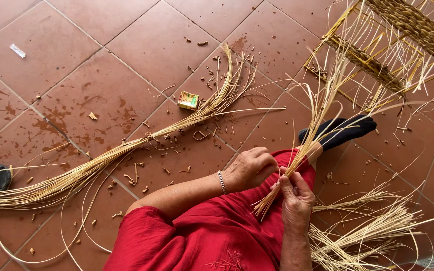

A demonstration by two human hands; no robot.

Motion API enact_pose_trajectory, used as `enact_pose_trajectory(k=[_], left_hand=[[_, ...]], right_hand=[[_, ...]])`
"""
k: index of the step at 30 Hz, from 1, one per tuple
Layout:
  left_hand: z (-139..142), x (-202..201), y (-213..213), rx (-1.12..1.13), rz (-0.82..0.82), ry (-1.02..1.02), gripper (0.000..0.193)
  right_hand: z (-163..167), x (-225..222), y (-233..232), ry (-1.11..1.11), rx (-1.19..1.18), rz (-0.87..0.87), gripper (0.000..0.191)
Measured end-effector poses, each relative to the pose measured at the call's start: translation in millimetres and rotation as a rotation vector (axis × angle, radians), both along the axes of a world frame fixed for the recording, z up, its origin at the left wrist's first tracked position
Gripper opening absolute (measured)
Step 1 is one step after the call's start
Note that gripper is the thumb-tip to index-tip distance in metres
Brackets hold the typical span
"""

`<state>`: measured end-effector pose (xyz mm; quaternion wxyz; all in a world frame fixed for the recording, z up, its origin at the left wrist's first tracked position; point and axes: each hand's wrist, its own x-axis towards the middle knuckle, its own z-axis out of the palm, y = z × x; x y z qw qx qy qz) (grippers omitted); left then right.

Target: The person sits on a tiled floor and repeatedly gathers bundles of dried straw, trims the ends with scissors, and ties them into neat bundles. The person handles the straw by hand and uses scissors to cut the ends, then secures each bundle with a thin straw tie.

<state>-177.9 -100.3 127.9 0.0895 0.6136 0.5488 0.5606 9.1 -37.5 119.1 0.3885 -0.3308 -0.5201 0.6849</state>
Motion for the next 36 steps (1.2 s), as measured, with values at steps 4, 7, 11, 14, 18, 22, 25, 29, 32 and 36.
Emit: enact_pose_trajectory(k=[4,7,11,14,18,22,25,29,32,36], left_hand=[[-5,1,-2,-0.111,-0.109,0.314,0.013],[-5,4,-11,-0.178,-0.326,0.148,0.011],[6,-1,-13,-0.305,-0.533,-0.462,0.019],[18,-7,-11,-0.211,-0.233,-0.324,0.007],[30,-11,-12,-0.073,-0.067,0.004,0.012],[35,-8,-21,-0.068,-0.163,0.198,0.011],[38,-6,-27,-0.137,-0.357,0.110,0.011],[37,-12,-24,-0.285,-0.526,-0.402,0.006],[30,-15,-15,-0.185,-0.224,-0.180,0.009],[19,-10,-12,-0.152,0.002,0.238,0.013]], right_hand=[[5,-3,3,-0.003,0.064,-0.036,0.032],[10,-5,2,-0.012,0.090,-0.015,0.029],[15,-13,-12,0.059,-0.031,0.003,0.025],[23,-11,-26,0.064,-0.047,0.003,0.027],[27,-10,-29,0.161,-0.077,0.025,0.031],[19,-6,-23,0.228,-0.154,-0.008,0.029],[10,-4,-20,0.267,-0.182,0.002,0.028],[4,-7,-23,0.263,-0.252,-0.001,0.026],[7,-11,-28,0.233,-0.126,0.075,0.027],[9,-13,-28,0.156,-0.052,-0.013,0.024]])
